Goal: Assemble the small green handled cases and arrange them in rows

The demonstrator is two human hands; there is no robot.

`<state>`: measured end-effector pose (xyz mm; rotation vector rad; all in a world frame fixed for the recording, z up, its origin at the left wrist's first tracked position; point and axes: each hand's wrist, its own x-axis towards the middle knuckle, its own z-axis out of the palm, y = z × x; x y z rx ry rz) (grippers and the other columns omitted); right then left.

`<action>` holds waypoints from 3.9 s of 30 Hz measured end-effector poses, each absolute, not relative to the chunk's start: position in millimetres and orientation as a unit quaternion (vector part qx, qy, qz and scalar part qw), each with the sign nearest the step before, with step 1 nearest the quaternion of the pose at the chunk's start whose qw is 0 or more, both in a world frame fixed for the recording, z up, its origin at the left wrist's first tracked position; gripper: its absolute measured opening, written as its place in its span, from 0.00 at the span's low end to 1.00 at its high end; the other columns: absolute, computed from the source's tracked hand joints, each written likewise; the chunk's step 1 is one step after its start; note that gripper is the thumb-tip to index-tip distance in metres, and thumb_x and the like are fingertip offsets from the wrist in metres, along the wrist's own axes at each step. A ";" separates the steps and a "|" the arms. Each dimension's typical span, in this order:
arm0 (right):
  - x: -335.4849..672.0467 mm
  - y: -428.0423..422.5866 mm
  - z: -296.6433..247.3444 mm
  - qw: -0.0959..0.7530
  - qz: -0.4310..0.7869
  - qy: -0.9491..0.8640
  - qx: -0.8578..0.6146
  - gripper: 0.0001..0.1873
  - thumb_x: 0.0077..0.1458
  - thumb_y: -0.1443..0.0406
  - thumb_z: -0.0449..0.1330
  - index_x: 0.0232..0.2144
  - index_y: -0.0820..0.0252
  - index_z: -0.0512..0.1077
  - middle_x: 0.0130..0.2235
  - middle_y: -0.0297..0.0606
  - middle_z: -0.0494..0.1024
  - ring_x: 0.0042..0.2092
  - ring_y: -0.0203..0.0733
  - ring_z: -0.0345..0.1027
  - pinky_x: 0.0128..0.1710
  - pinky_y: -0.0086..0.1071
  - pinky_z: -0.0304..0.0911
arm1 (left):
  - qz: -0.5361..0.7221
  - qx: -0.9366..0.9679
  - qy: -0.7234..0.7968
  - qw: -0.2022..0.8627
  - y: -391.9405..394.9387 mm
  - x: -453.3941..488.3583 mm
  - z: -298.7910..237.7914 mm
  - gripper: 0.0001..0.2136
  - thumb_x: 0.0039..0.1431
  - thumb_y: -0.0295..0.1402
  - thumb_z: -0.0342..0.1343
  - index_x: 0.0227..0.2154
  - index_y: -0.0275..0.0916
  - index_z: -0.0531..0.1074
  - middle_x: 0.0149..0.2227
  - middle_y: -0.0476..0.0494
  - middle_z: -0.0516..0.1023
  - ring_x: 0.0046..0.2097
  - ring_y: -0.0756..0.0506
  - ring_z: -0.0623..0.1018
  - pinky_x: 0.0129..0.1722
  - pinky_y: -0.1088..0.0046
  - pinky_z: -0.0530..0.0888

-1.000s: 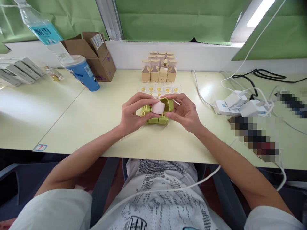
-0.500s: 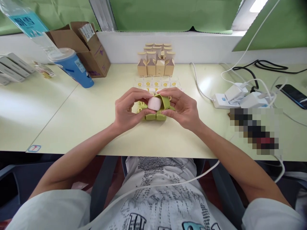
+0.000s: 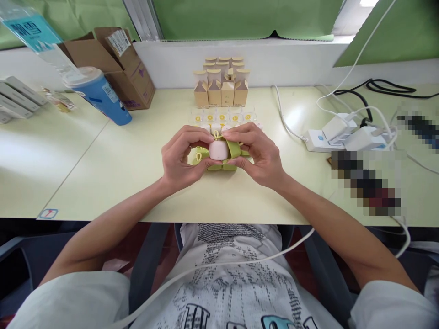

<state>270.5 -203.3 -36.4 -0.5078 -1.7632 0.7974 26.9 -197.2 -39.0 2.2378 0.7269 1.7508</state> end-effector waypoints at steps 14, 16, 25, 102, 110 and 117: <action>261.2 -194.0 -52.7 0.527 0.448 -0.702 -0.168 0.29 0.69 0.46 0.76 0.67 0.46 0.84 0.58 0.44 0.88 0.58 0.50 0.84 0.60 0.46 0.87 | 0.588 0.792 0.163 -0.002 -179.0 19.5 -43.1 0.29 0.60 0.62 0.79 0.58 0.55 0.84 0.48 0.44 0.78 0.42 0.45 0.82 0.34 0.68 0.84; 264.7 -192.3 -50.6 0.504 0.470 -0.708 -0.158 0.29 0.71 0.47 0.75 0.68 0.45 0.83 0.63 0.44 0.87 0.63 0.51 0.83 0.64 0.46 0.85 | 0.559 0.810 0.172 -0.039 -180.0 17.7 -40.0 0.25 0.63 0.62 0.77 0.56 0.55 0.86 0.49 0.43 0.77 0.45 0.43 0.83 0.37 0.65 0.85; 266.3 -206.2 -42.0 0.489 0.489 -0.689 -0.218 0.24 0.71 0.47 0.74 0.64 0.45 0.83 0.65 0.41 0.85 0.51 0.48 0.87 0.49 0.43 0.88 | 0.484 0.832 0.266 0.048 -196.8 21.4 -31.5 0.23 0.64 0.58 0.79 0.51 0.52 0.82 0.60 0.38 0.80 0.57 0.34 0.86 0.58 0.48 0.89; 321.9 -174.4 3.9 0.489 0.420 -0.681 -0.348 0.38 0.65 0.34 0.69 0.70 0.36 0.75 0.57 0.37 0.88 0.54 0.55 0.87 0.59 0.55 0.86 | 0.477 0.809 0.342 0.000 -157.4 -4.6 -42.1 0.22 0.78 0.48 0.62 0.68 0.50 0.77 0.66 0.32 0.79 0.66 0.33 0.83 0.46 0.61 0.92; 388.0 -155.7 20.6 0.193 0.141 -0.842 -0.484 0.21 0.57 0.53 0.74 0.52 0.50 0.87 0.50 0.44 0.89 0.50 0.59 0.84 0.58 0.55 0.81 | 0.513 0.760 0.399 0.015 -131.2 -19.9 -56.2 0.12 0.75 0.41 0.64 0.55 0.47 0.82 0.58 0.34 0.81 0.52 0.40 0.86 0.39 0.67 0.87; 387.1 -145.5 8.7 0.101 0.214 -0.825 -0.514 0.17 0.52 0.58 0.72 0.45 0.51 0.80 0.51 0.42 0.90 0.48 0.56 0.89 0.51 0.47 0.81 | 0.511 0.766 0.387 0.044 -122.4 -21.8 -63.2 0.08 0.71 0.34 0.64 0.49 0.44 0.84 0.53 0.37 0.81 0.46 0.45 0.85 0.35 0.71 0.84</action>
